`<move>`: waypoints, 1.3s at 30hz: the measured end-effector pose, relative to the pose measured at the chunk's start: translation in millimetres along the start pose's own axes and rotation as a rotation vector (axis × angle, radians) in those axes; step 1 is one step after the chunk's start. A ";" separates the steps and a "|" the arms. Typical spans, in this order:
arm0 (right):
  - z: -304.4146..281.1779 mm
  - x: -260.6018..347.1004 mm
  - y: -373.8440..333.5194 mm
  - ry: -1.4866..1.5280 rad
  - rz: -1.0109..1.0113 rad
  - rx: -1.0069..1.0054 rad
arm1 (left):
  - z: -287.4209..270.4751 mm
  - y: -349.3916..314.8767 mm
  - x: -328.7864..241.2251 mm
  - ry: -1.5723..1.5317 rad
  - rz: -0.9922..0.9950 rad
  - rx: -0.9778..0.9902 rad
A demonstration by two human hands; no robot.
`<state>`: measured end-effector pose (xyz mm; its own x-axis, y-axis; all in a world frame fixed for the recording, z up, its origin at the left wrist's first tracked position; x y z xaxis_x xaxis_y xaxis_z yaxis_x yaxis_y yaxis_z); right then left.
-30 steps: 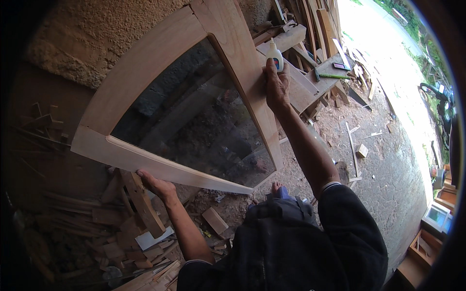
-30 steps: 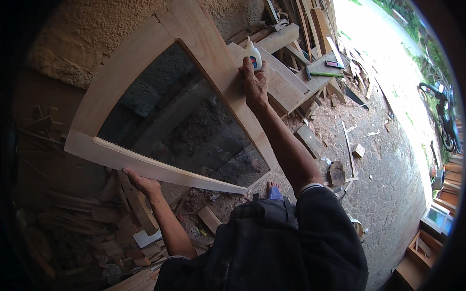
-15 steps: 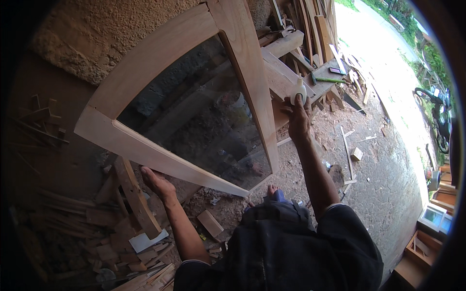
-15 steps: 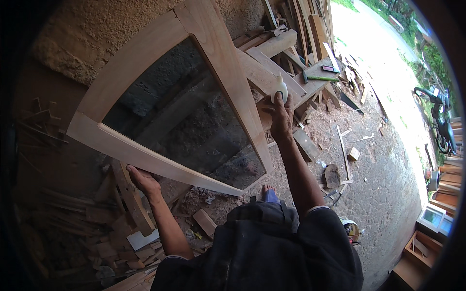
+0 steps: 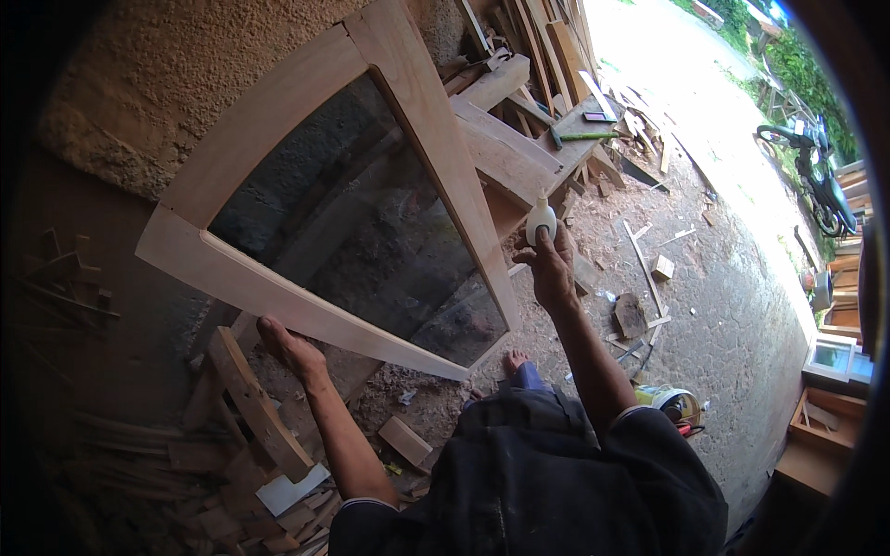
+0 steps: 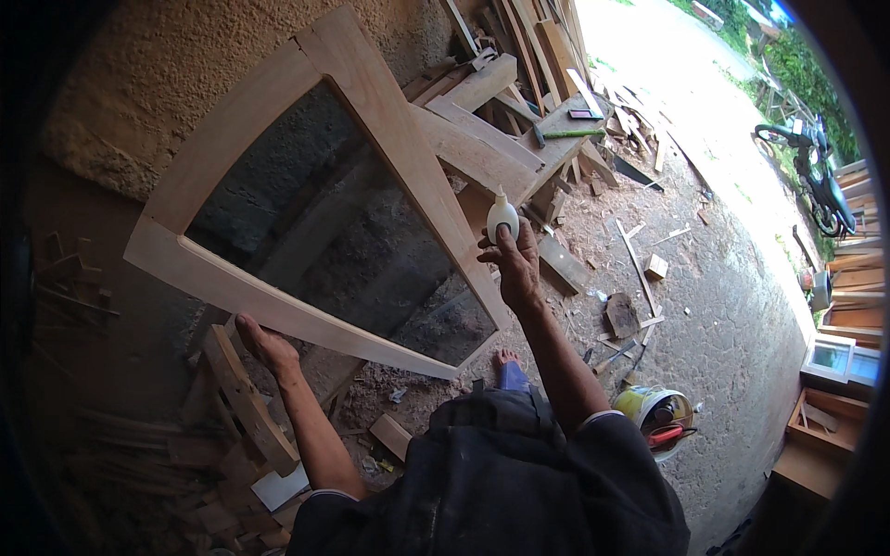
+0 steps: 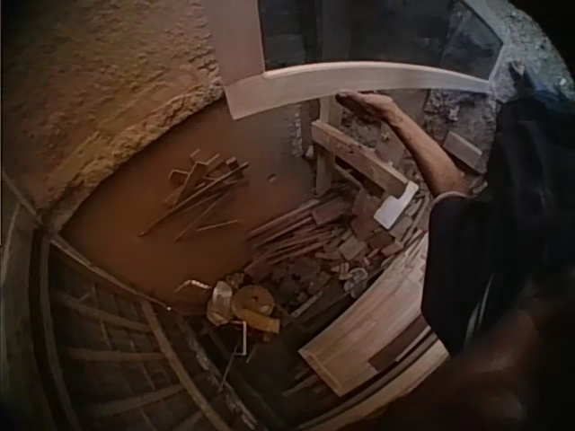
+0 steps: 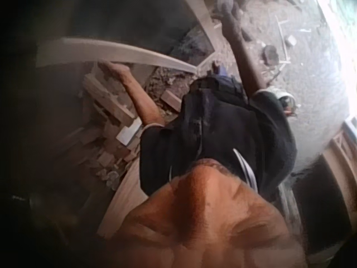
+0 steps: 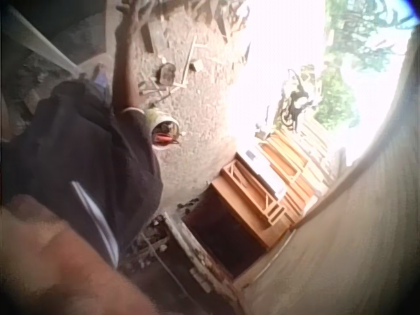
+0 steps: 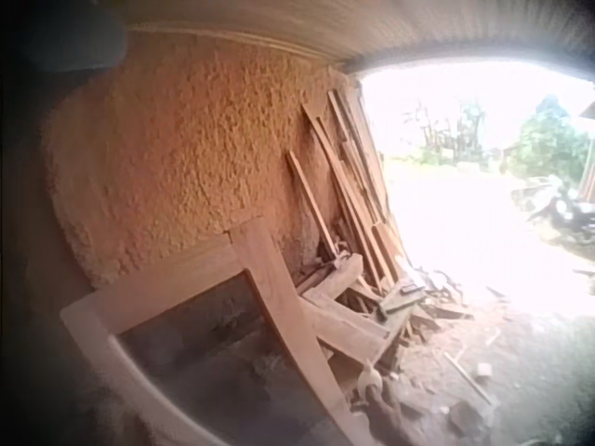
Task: The person applies wood glue to the edges of a wooden frame and presses the pieces together to form a rectangular frame around a glass pane. They continue applying glue and aligning the joints while working in a cluttered workshop.
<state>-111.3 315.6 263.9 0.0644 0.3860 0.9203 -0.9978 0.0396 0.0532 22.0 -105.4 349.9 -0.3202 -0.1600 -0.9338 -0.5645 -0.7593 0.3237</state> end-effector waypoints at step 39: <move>-79.4 -69.8 -183.4 -0.468 0.259 0.370 | 173.6 -285.0 53.7 -0.027 -0.413 1.031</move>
Point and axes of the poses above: each hand's wrist, its own y-axis towards the middle knuckle, its own z-axis out of the palm, x = y × z, the point moved 6 cm from there along y, towards the middle knuckle, and after that the axes turned 14 degrees about -y, right-handed, at the moved point
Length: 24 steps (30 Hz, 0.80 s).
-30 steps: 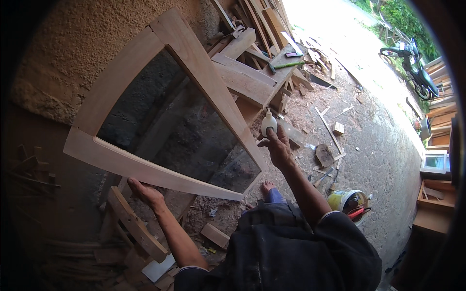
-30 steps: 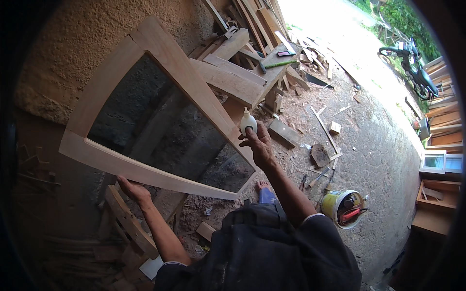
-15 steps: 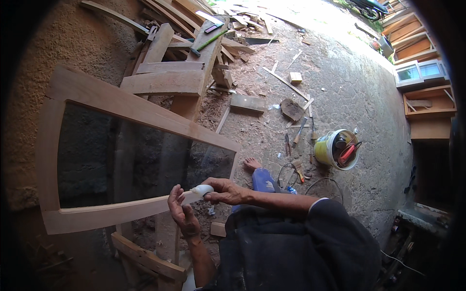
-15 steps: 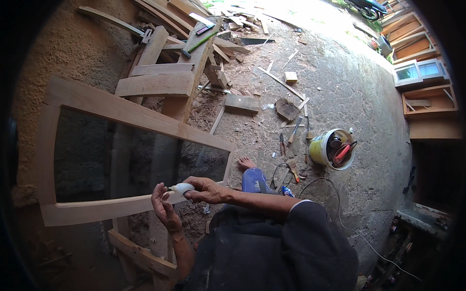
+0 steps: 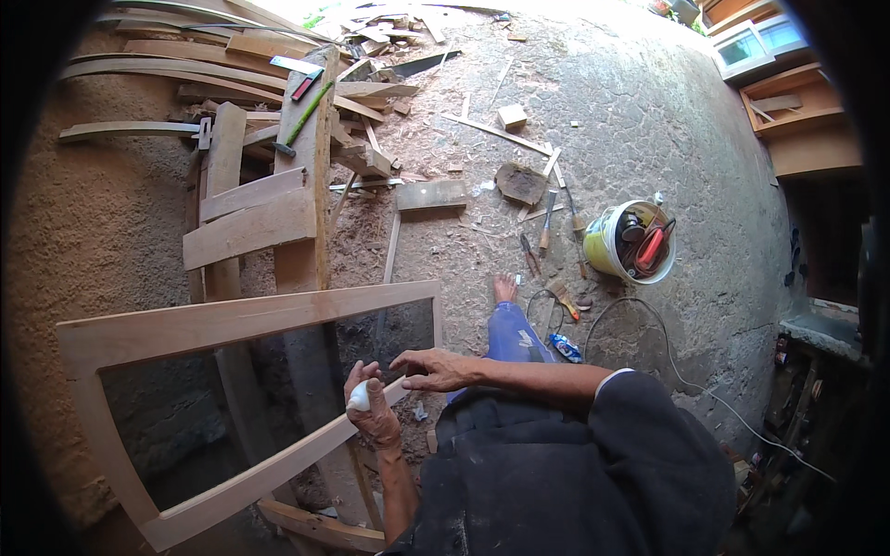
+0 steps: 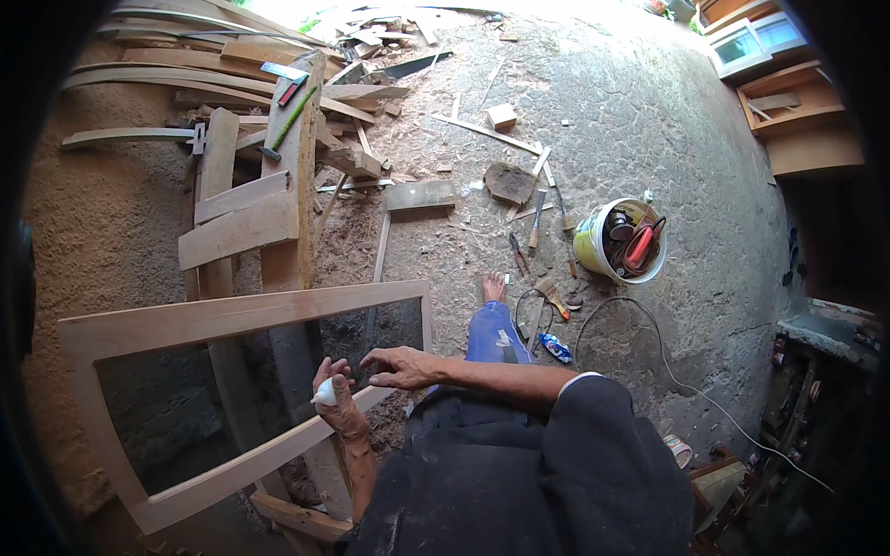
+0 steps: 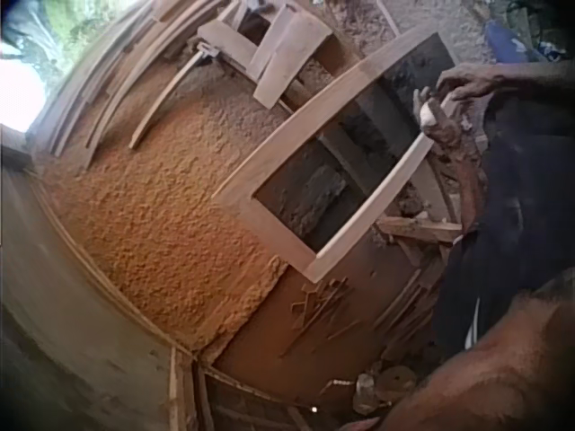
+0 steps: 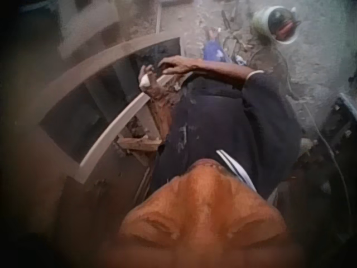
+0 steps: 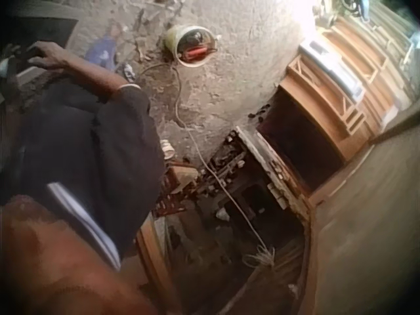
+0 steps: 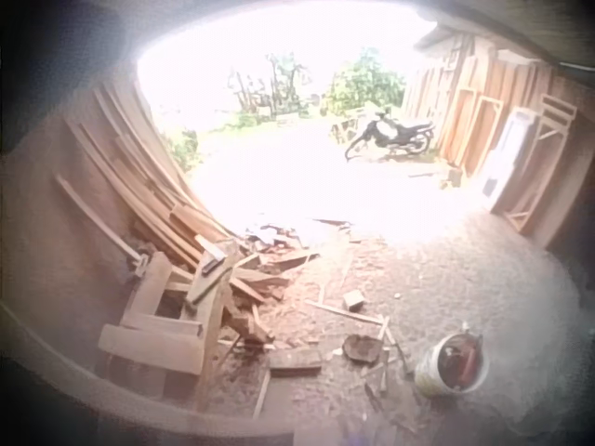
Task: The person applies wood glue to the edges of a wooden frame and presses the pieces together to form a rectangular frame around a glass pane. They continue applying glue and aligning the joints while working in a cluttered workshop.
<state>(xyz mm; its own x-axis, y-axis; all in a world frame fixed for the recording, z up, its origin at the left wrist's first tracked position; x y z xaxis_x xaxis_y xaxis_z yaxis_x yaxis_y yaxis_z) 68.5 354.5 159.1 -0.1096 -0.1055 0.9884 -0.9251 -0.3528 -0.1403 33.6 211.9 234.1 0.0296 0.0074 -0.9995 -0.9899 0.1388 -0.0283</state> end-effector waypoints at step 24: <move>-23.0 -275.2 -247.7 0.081 1.215 -0.825 | 213.9 134.7 112.0 0.082 -0.113 0.518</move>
Point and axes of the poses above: each hand's wrist, its own y-axis towards the middle knuckle, its own z-axis out of the palm, x = y × z, the point moved 6 cm from there along y, towards the middle knuckle, and after that the axes turned 14 degrees about -y, right-handed, at the moved point
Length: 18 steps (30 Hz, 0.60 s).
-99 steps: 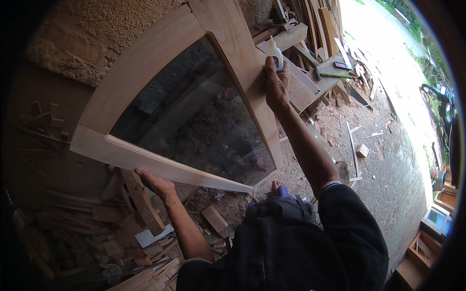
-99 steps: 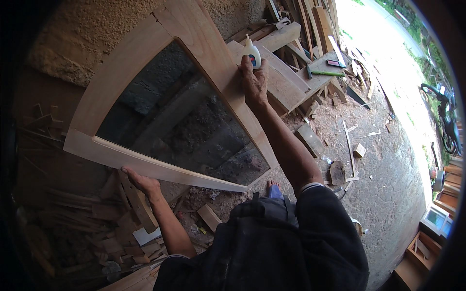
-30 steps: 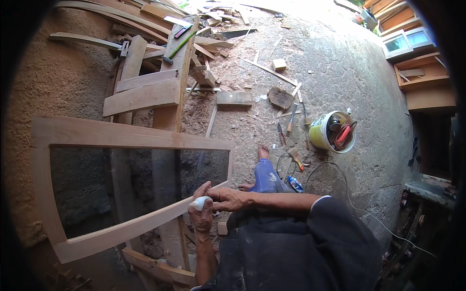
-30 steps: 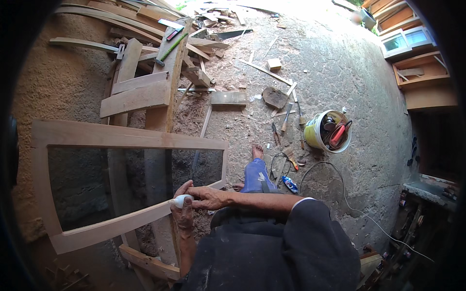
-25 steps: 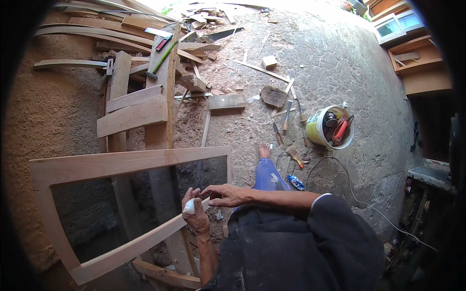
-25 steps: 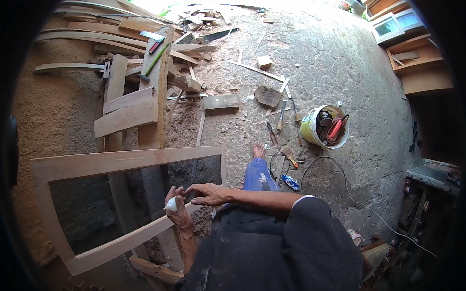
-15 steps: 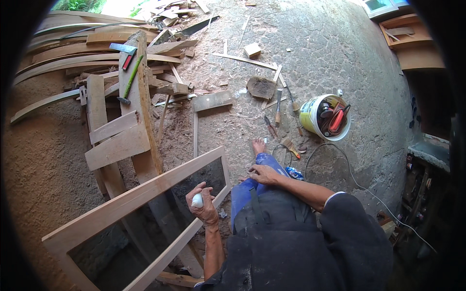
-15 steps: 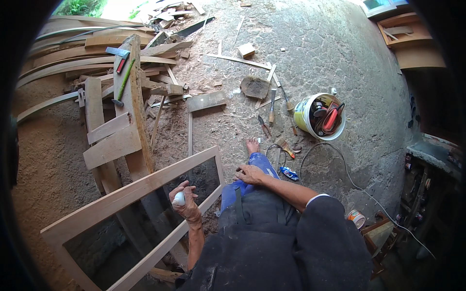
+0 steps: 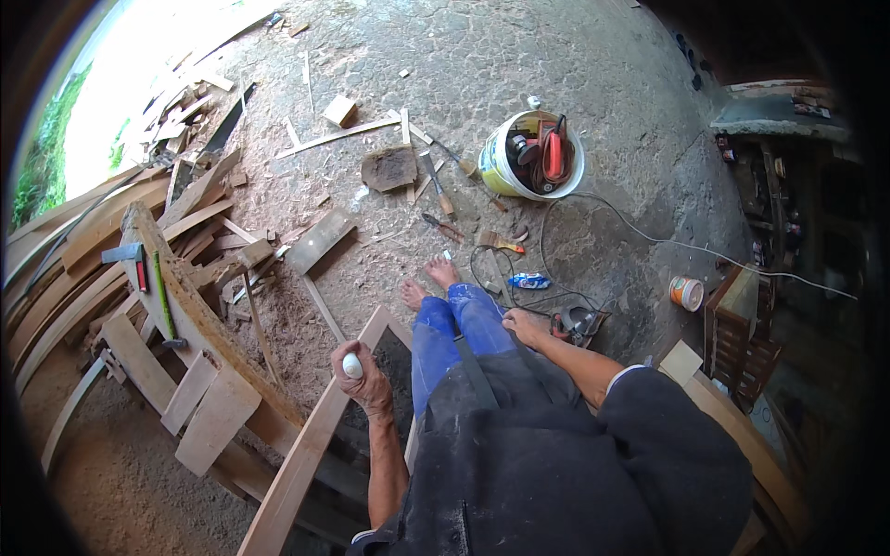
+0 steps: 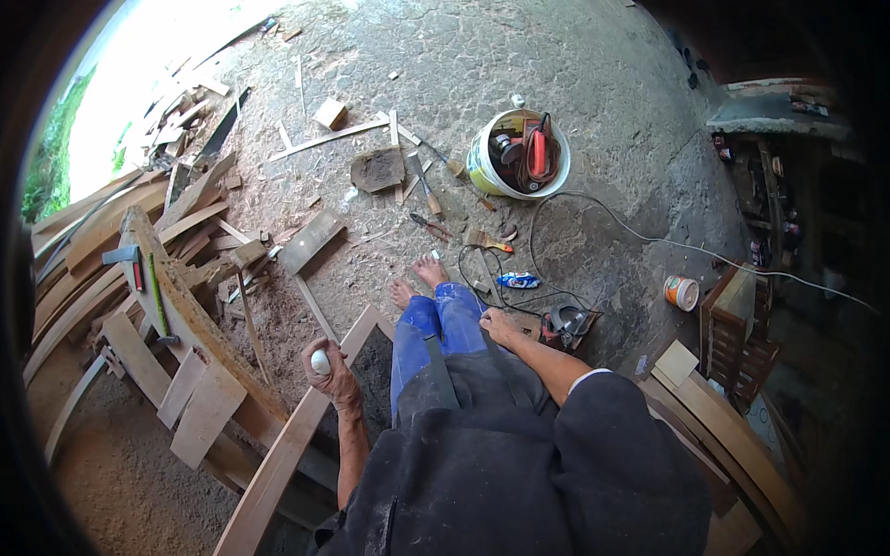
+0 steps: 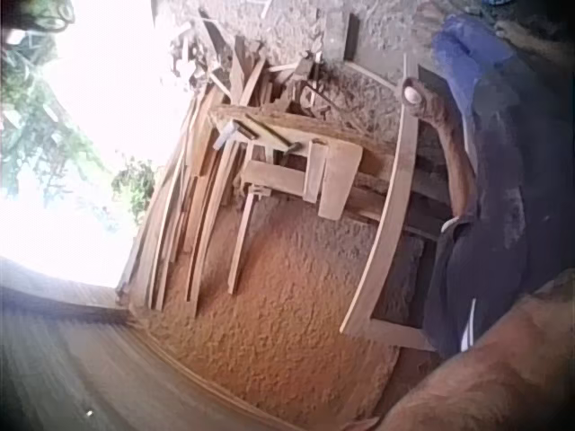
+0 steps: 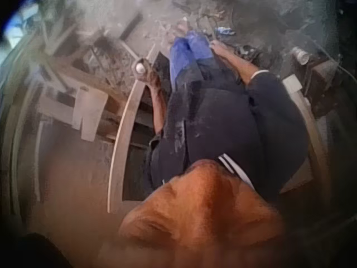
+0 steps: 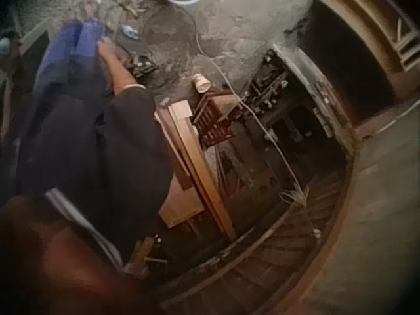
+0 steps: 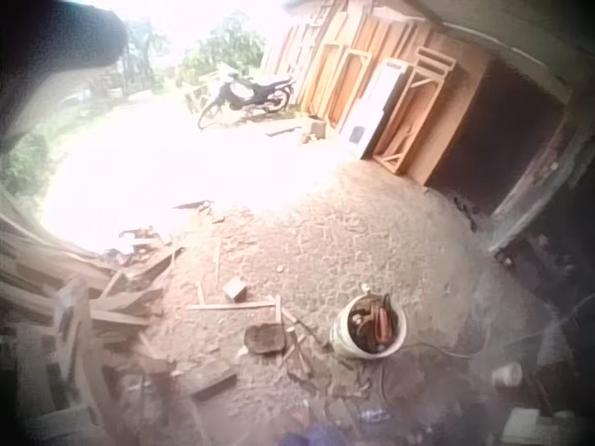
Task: The person applies wood glue to the edges of a wooden frame and presses the pieces together to form a rectangular frame around a glass pane. They continue applying glue and aligning the joints while working in a cluttered workshop.
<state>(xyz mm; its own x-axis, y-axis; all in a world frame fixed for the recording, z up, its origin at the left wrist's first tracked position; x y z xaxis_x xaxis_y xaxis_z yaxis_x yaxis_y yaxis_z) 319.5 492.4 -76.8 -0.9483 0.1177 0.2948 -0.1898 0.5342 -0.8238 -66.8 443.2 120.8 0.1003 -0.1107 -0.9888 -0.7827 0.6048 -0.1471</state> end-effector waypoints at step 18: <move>78.5 -54.0 -59.3 0.590 0.201 -0.298 | 113.7 42.1 -24.7 0.015 0.007 0.487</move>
Point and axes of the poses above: each hand's wrist, its own y-axis towards the middle knuckle, its own z-axis out of the palm, x = y × z, the point moved 6 cm from there along y, towards the middle knuckle, and after that the axes turned 14 degrees about -y, right-handed, at the moved point
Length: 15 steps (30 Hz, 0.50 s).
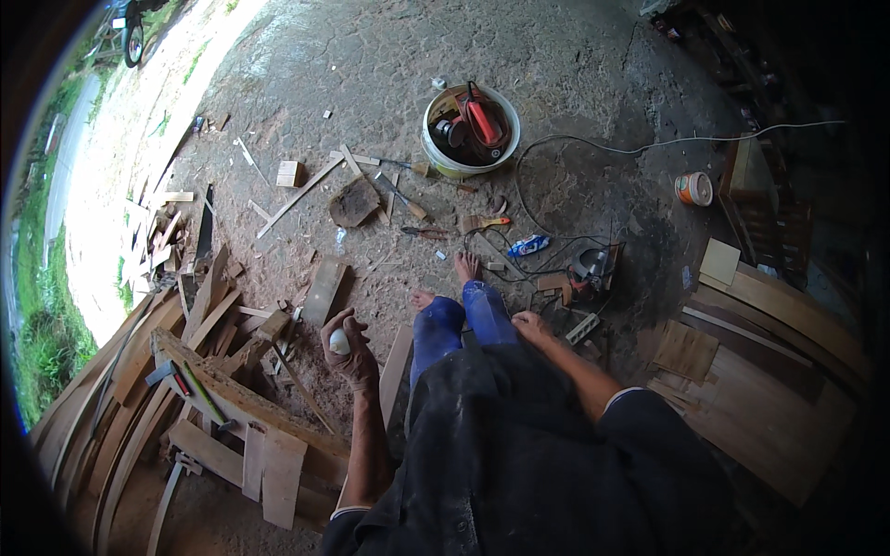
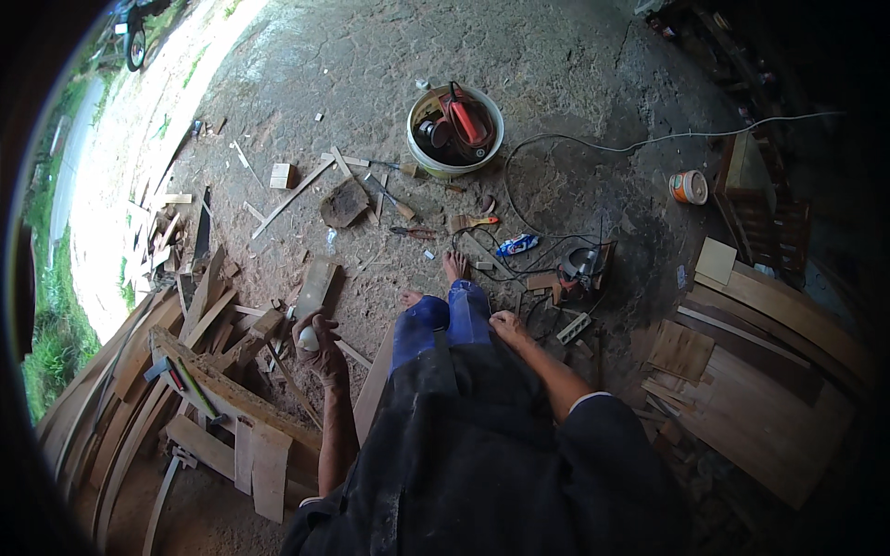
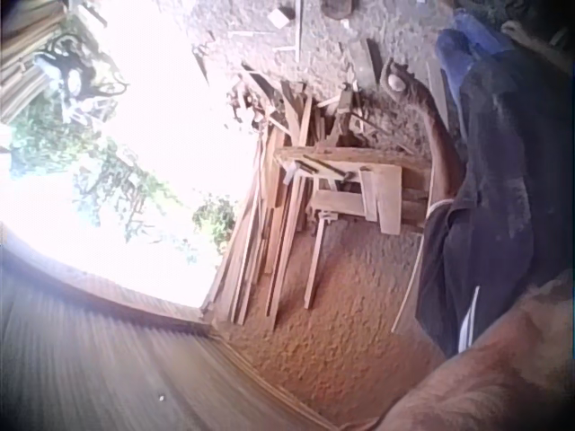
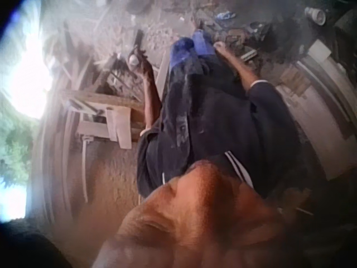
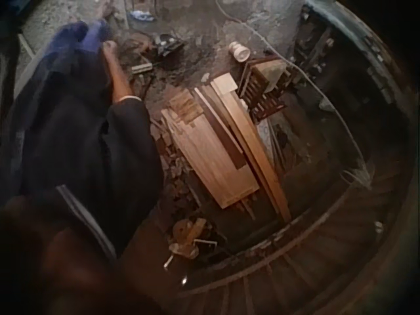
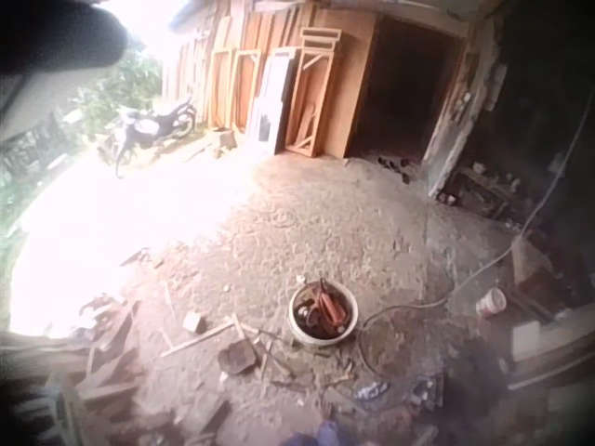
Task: The person applies wood glue to the edges of a wooden frame and presses the pieces together to form a rectangular frame around a glass pane. They continue applying glue and aligning the joints while working in a cluttered workshop.
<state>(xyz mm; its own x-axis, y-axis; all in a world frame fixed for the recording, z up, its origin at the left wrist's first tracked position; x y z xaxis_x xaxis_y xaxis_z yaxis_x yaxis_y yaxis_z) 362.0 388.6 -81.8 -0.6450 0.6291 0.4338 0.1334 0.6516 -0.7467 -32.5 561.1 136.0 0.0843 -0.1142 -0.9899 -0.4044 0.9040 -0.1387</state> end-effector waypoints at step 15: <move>-66.8 1.6 73.6 0.080 -0.069 0.142 | 81.7 -37.2 -14.1 -0.021 0.055 -0.059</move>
<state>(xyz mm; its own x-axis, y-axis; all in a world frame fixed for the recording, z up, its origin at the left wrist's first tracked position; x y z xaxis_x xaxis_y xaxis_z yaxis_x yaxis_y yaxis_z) 421.0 465.8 -102.4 -0.5862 0.6204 0.5210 -0.0207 0.6315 -0.7751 55.8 562.7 157.6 0.0795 -0.0556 -0.9953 -0.4615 0.8829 -0.0862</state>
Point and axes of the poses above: each hand's wrist, its own y-axis towards the middle knuckle, its own z-axis out of the palm, x = y × z, the point moved 6 cm from there along y, towards the middle knuckle, and after that the axes turned 14 degrees about -y, right-handed, at the moved point
